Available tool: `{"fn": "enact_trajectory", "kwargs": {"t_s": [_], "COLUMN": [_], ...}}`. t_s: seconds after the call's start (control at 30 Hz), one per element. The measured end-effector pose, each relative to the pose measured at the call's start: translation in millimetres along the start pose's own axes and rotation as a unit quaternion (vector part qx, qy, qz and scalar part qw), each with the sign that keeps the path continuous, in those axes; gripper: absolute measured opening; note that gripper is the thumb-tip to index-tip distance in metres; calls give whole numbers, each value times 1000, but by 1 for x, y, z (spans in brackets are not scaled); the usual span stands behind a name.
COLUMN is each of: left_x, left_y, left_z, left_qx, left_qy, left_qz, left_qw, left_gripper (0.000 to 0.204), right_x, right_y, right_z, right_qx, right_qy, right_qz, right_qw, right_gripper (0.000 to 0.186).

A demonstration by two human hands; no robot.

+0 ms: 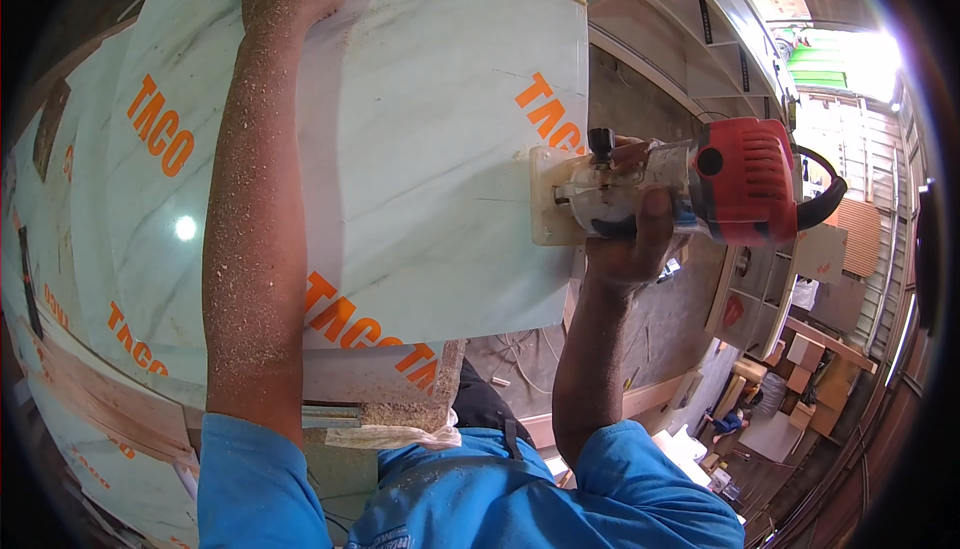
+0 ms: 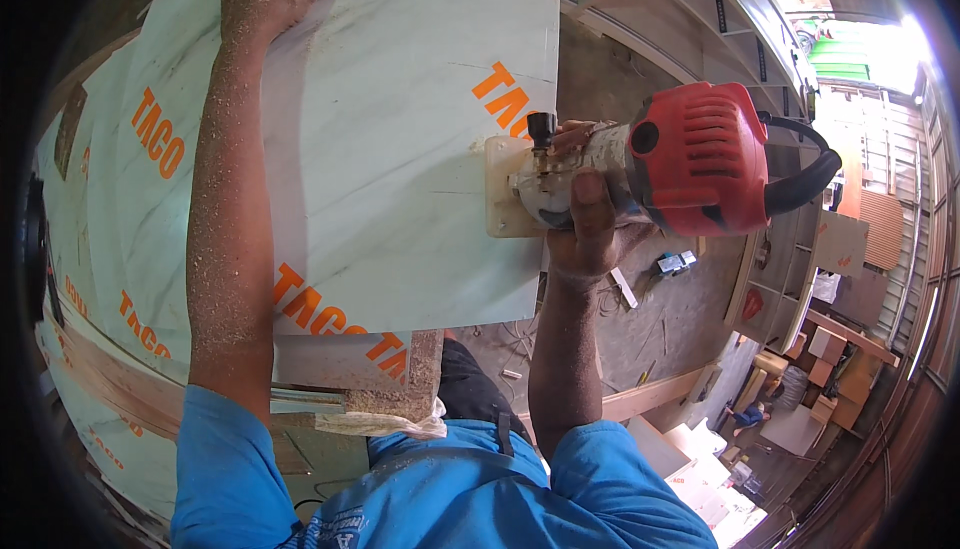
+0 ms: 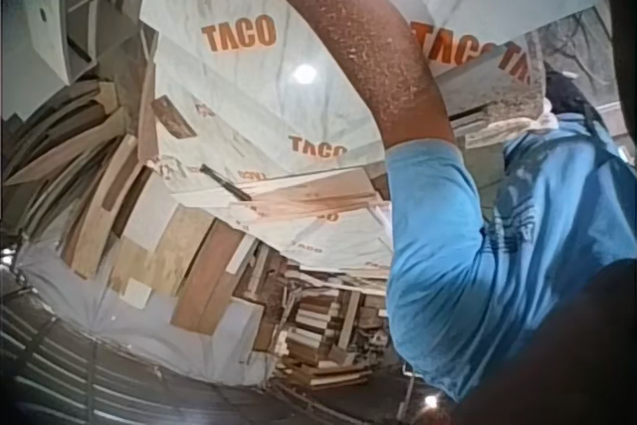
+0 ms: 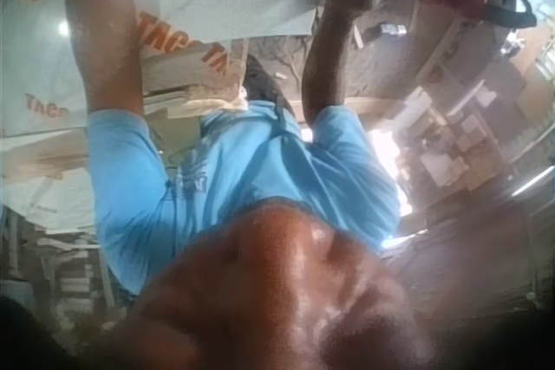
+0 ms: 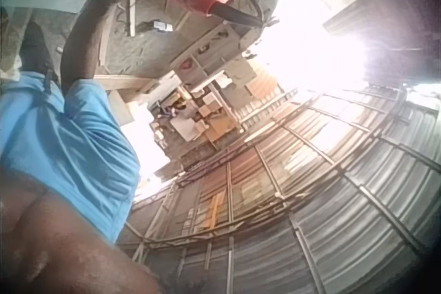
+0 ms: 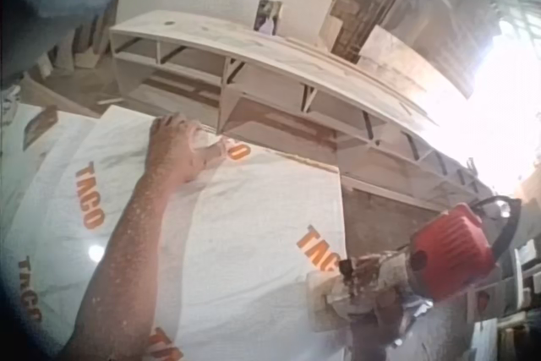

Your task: The person uses a handheld router to trim the edges of several white laminated boards, holding each board steady with one hand while moving the router along the perimeter with the other.

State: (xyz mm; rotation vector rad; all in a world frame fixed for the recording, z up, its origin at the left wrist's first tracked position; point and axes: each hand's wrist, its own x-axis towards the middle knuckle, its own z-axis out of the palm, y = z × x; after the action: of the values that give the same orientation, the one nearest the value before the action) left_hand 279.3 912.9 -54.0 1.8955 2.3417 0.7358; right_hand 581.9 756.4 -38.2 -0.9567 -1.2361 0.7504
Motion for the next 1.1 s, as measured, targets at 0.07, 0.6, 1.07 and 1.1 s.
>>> {"fn": "enact_trajectory", "kwargs": {"t_s": [0.07,0.6,1.07,1.1], "left_x": [0,1,10,10], "left_y": [-1,0,-3,-3], "left_z": [4,2,5,6], "left_qx": [22,-29,-66,-67], "left_qy": [18,23,-21,-21], "left_qz": [10,17,-12,-14], "left_qw": [1000,999,997,997], "left_gripper": [71,69,65,65], "right_x": [-1,-8,3,4], "right_y": [2,6,-3,-3], "right_z": [-1,4,16,16], "right_qx": [16,-12,-99,-95], "right_qy": [-1,-5,21,22], "right_qz": [1,-17,-17,-16], "right_qw": [1000,1000,995,995], "right_gripper": [39,45,46,46]}}
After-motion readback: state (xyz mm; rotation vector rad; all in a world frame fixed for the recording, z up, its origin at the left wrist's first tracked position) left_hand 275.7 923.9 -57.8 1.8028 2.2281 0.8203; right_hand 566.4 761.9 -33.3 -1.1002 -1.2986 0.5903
